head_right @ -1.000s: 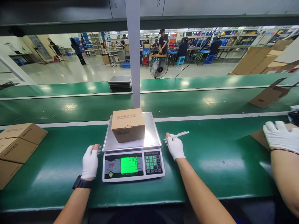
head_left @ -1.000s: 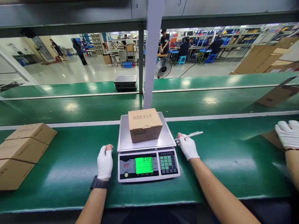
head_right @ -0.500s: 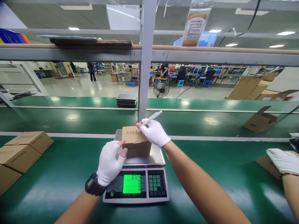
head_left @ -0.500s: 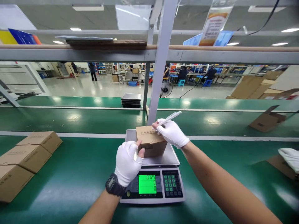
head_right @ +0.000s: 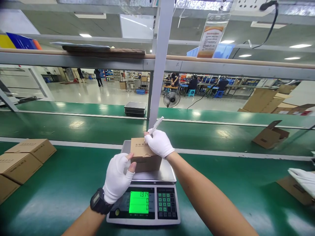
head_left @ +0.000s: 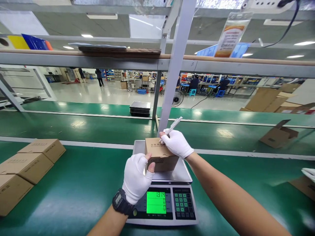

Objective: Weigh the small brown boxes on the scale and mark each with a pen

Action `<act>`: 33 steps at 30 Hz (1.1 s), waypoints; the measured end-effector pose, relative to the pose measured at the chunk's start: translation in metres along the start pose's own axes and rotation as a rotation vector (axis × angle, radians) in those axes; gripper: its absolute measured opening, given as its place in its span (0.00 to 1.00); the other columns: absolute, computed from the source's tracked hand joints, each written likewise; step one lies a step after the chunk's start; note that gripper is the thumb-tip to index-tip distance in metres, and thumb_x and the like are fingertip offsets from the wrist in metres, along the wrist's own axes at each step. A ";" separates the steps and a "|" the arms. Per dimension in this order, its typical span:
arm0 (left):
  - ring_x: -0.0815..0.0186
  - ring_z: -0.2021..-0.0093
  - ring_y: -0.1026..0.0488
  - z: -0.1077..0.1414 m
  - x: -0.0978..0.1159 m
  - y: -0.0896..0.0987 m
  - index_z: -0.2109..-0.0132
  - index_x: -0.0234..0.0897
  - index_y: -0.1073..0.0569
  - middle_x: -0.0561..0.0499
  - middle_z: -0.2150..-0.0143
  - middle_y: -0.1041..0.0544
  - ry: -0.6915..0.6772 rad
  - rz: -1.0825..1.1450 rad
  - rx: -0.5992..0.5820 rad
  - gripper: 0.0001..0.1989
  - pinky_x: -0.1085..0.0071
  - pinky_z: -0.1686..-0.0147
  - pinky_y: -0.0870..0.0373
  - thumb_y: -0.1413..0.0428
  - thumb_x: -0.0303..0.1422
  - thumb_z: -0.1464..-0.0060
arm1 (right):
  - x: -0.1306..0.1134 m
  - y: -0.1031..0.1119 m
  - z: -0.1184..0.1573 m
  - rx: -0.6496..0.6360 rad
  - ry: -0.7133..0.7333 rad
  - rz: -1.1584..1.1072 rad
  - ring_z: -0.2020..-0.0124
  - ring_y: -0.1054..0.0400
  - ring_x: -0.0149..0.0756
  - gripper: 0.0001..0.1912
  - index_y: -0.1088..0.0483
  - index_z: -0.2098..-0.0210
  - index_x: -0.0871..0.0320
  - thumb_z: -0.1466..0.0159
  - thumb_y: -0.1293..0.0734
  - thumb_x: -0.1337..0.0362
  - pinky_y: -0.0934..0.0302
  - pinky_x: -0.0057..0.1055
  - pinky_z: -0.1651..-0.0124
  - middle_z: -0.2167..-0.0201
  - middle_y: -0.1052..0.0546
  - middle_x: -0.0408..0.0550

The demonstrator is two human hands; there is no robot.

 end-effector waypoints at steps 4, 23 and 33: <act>0.59 0.58 0.33 0.001 -0.002 -0.001 0.45 0.39 0.34 0.47 0.58 0.30 0.009 0.005 -0.004 0.14 0.60 0.58 0.35 0.48 0.34 0.37 | 0.000 0.000 0.000 0.012 -0.011 0.011 0.68 0.29 0.37 0.17 0.31 0.75 0.56 0.33 0.42 0.58 0.39 0.28 0.60 0.73 0.23 0.45; 0.58 0.58 0.32 0.000 0.001 0.002 0.45 0.38 0.34 0.45 0.57 0.29 -0.003 -0.007 0.005 0.14 0.60 0.58 0.35 0.49 0.34 0.37 | 0.002 0.005 0.001 0.047 -0.027 0.031 0.67 0.29 0.39 0.17 0.31 0.76 0.56 0.34 0.41 0.59 0.40 0.29 0.60 0.73 0.23 0.47; 0.57 0.57 0.31 0.002 -0.003 -0.002 0.45 0.39 0.34 0.45 0.57 0.29 0.015 -0.029 -0.005 0.15 0.59 0.57 0.34 0.48 0.35 0.38 | 0.005 0.007 0.001 0.064 -0.051 -0.009 0.68 0.29 0.39 0.16 0.32 0.77 0.56 0.35 0.42 0.59 0.39 0.29 0.62 0.74 0.24 0.47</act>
Point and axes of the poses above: each hand's wrist, its own z-axis away from the middle knuckle, its own y-axis out of the back of the hand, x = y × z, the point moved 10 cm from there along -z, towards the middle knuckle
